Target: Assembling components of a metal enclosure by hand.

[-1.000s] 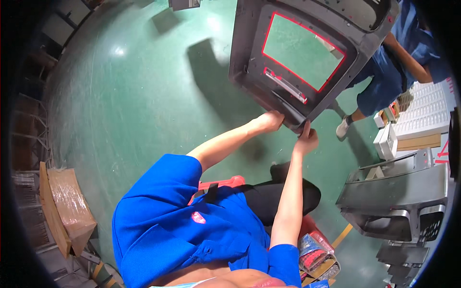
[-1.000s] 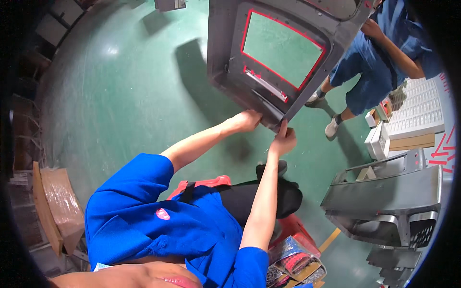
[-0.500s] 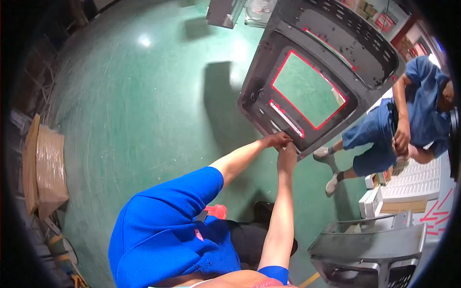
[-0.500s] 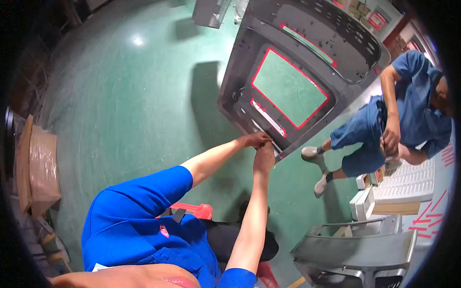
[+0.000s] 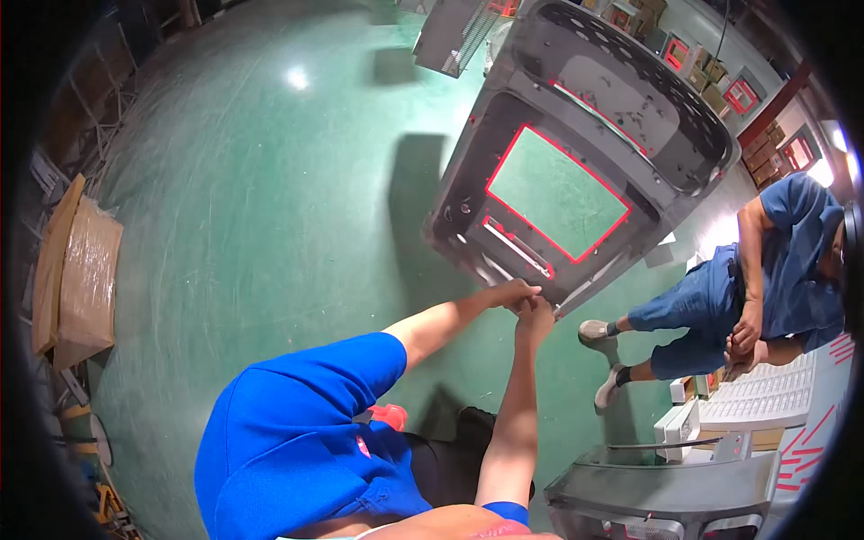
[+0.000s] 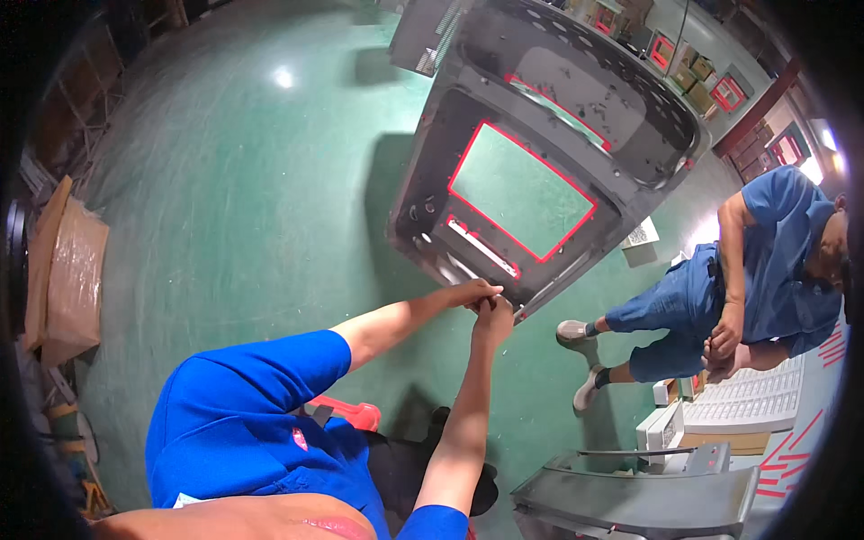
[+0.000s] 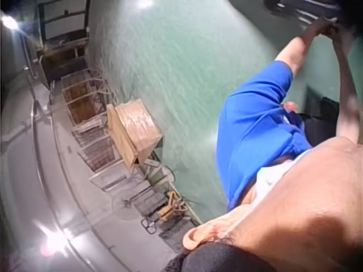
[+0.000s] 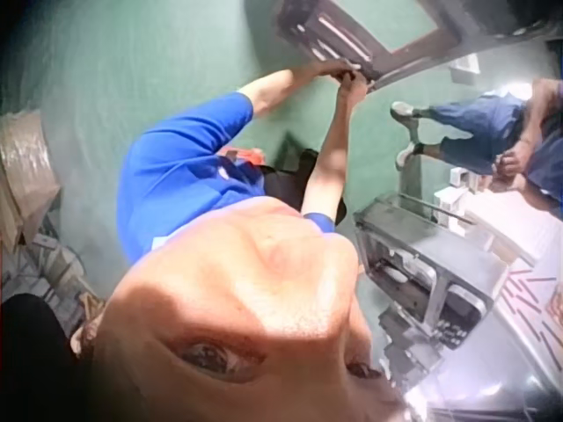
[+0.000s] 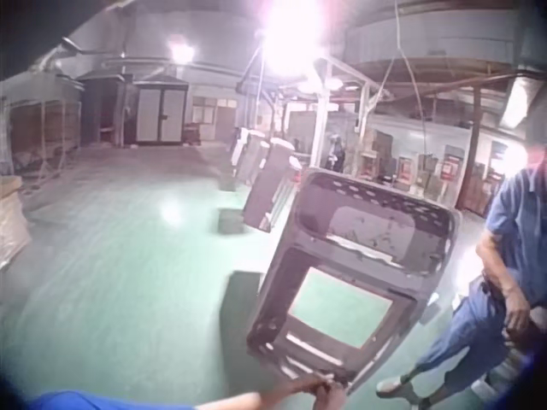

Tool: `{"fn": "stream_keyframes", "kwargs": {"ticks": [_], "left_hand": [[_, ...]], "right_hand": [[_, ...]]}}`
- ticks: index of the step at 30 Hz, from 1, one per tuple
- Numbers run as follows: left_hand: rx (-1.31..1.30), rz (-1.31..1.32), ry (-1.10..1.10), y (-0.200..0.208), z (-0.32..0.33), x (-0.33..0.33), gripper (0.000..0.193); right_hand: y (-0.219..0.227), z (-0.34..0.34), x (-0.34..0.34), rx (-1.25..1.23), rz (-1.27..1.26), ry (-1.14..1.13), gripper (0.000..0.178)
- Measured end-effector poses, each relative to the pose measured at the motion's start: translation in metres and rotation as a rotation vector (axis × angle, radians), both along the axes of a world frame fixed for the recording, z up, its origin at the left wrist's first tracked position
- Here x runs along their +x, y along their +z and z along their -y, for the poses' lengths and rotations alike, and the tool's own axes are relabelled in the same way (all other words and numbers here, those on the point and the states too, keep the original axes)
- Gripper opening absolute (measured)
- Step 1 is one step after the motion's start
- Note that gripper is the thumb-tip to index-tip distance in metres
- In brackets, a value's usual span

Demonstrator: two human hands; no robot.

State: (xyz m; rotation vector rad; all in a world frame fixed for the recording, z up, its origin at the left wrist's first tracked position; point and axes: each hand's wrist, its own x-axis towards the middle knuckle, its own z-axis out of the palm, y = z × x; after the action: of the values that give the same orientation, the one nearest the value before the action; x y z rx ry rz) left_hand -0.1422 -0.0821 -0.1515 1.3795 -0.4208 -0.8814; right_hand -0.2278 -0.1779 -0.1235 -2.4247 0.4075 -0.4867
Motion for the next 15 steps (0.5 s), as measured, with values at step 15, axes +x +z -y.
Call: {"fn": "stream_keyframes", "kwargs": {"ticks": [15], "left_hand": [[-0.167,-0.102,0.184,0.004,0.001,-0.02,0.042]], "right_hand": [[0.05,-0.008,-0.018,-0.108,0.261,0.071,0.012]]}}
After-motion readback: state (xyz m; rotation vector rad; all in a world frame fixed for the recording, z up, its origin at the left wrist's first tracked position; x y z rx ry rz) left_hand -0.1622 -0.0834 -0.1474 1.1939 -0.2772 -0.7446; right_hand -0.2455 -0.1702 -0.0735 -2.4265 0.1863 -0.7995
